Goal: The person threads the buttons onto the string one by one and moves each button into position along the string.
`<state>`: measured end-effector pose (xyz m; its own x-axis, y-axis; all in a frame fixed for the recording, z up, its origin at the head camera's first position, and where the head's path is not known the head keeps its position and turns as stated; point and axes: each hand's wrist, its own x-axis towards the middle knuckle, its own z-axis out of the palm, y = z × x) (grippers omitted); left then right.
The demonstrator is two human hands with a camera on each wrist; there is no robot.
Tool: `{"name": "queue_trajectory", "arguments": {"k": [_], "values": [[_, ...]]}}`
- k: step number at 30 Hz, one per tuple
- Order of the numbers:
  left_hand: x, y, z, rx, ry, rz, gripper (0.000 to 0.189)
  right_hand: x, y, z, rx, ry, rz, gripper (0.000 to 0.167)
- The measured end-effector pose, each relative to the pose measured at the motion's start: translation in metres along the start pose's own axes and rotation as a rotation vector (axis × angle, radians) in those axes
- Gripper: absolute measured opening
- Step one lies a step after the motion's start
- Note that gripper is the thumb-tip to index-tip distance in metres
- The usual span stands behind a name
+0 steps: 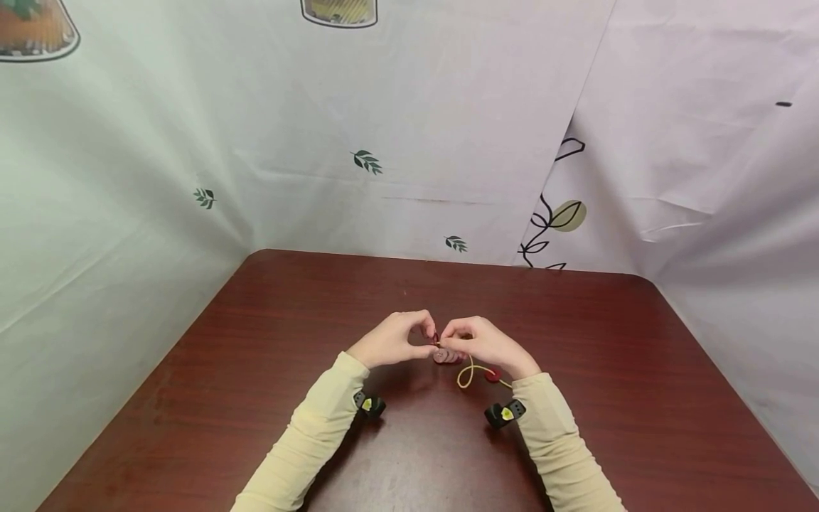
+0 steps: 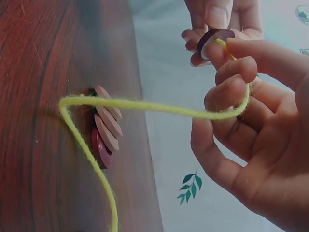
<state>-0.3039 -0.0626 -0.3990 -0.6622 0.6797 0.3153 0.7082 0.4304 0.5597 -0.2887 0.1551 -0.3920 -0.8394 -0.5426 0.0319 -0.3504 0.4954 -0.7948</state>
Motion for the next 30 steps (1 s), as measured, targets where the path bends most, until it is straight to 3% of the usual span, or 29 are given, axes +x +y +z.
{"name": "queue_trajectory", "arguments": {"k": [10, 14, 21, 30], "values": [[0.0007, 0.0003, 0.0018, 0.019, 0.028, 0.042, 0.019, -0.0012, 0.0008, 0.0000, 0.017, -0.057, -0.057, 0.011], [0.0003, 0.0000, 0.0022, 0.030, 0.047, 0.051, 0.020, -0.0021, -0.0016, -0.0007, 0.015, -0.076, -0.043, 0.011], [0.0007, -0.0003, 0.0032, 0.072, 0.065, 0.089, 0.016, -0.0008, -0.0004, -0.0001, 0.044, -0.036, -0.022, 0.015], [0.0011, 0.0008, 0.0003, 0.149, 0.038, 0.146, 0.009, 0.0004, 0.0007, -0.0014, 0.023, -0.017, -0.017, 0.014]]}}
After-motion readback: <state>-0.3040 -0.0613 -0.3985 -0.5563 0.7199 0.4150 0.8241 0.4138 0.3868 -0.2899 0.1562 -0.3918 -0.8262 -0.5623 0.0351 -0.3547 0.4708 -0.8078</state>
